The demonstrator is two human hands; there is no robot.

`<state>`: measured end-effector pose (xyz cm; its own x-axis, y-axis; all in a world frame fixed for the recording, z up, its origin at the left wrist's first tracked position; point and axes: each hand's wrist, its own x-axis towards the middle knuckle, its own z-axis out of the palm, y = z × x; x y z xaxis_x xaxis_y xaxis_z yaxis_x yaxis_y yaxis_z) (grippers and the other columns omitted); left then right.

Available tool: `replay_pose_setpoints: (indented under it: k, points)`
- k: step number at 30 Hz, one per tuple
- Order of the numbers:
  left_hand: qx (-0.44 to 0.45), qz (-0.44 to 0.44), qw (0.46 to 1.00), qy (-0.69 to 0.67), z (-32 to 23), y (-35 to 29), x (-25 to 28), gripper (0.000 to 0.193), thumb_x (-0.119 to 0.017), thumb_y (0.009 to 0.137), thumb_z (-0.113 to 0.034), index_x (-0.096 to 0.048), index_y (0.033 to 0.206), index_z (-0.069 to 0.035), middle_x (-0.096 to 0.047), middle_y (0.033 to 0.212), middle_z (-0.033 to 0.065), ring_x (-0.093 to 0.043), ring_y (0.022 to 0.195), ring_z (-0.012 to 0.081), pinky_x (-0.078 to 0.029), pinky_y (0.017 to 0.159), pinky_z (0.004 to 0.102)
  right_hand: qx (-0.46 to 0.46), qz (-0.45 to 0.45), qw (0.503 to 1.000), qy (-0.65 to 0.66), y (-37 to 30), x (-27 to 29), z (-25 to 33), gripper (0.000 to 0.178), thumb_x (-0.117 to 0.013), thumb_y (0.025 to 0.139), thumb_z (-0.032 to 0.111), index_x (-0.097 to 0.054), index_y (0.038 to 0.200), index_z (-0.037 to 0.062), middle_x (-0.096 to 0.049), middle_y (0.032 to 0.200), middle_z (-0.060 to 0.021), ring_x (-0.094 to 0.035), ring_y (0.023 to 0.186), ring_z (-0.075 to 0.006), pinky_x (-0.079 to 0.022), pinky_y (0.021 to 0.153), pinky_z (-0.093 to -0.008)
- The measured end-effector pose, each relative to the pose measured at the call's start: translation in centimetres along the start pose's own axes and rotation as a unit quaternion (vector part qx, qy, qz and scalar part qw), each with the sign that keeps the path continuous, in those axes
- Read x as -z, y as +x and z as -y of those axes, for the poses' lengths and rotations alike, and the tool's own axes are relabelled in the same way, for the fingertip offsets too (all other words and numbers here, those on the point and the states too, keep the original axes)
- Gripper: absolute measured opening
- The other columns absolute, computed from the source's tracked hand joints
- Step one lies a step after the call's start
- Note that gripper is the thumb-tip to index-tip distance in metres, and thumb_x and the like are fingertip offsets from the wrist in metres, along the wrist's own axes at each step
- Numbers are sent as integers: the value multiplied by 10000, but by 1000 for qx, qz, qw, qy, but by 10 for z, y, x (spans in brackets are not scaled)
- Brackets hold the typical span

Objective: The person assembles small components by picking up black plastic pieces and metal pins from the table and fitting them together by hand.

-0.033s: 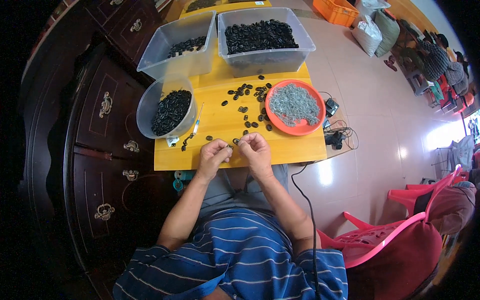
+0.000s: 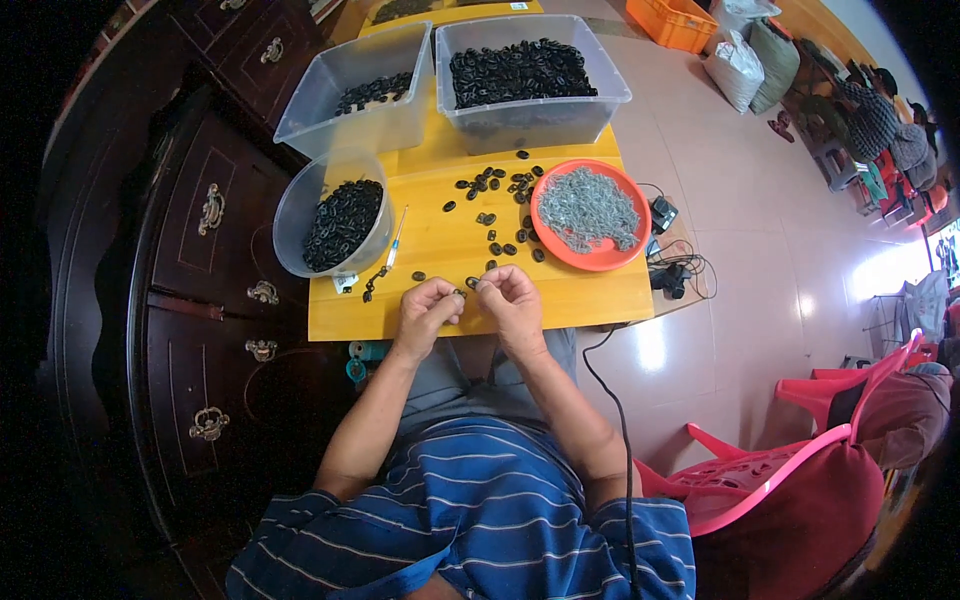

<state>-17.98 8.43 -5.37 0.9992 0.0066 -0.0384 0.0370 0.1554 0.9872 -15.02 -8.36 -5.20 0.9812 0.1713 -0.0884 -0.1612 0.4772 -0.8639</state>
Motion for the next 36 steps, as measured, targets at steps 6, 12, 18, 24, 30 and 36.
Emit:
replay_pose_setpoints:
  k: [6, 12, 18, 24, 30, 36]
  points:
    - [18, -7, 1000, -3, 0, 1, 2, 108, -646, 964, -97, -670, 875, -41, -645, 763, -7, -583, 671, 56, -485, 633, 212, -12, -18, 1000, -18, 2, 1, -2, 62, -664, 955, 64, -612, 988, 76, -643, 864, 15, -592, 699, -72, -471, 666, -228]
    - [0, 29, 1000, 12, 0, 1, 3, 97, -638, 965, -89, -652, 886, -36, -633, 764, -10, -581, 676, 58, -482, 630, 216, -18, -3, 1000, -9, 3, 0, -4, 61, -664, 964, 73, -619, 1004, 77, -651, 886, 15, -596, 717, -69, -469, 670, -225]
    - [6, 28, 999, 23, 0, 0, 3, 102, -639, 963, -99, -642, 884, -34, -626, 763, -13, -581, 677, 59, -477, 628, 215, -26, 12, 999, -14, 3, -2, -4, 77, -662, 973, 81, -634, 1043, 71, -654, 901, 15, -590, 727, -62, -468, 672, -220]
    - [-3, 27, 999, 22, 1, -1, 3, 120, -629, 966, -103, -642, 869, -34, -626, 759, -12, -573, 666, 60, -476, 626, 214, -44, -23, 999, -4, 2, -3, -2, 134, -621, 983, 66, -662, 1110, 67, -640, 914, 34, -568, 739, -48, -466, 677, -216]
    - [0, -21, 1000, -7, 4, 0, 1, 124, -618, 969, -92, -645, 863, -34, -629, 751, -11, -572, 652, 56, -473, 621, 207, 43, 30, 989, -139, -8, 15, 8, 196, -575, 968, 34, -710, 1110, 35, -637, 892, 9, -582, 721, -82, -483, 671, -242]
    - [-36, -18, 999, 19, 8, 1, 0, 133, -610, 974, -77, -636, 849, -38, -615, 733, -18, -565, 627, 44, -460, 576, 208, 194, 159, 843, -475, -27, -2, 51, 374, -613, 825, 49, -730, 1176, 105, -615, 818, -144, -644, 750, -322, -538, 693, -401]
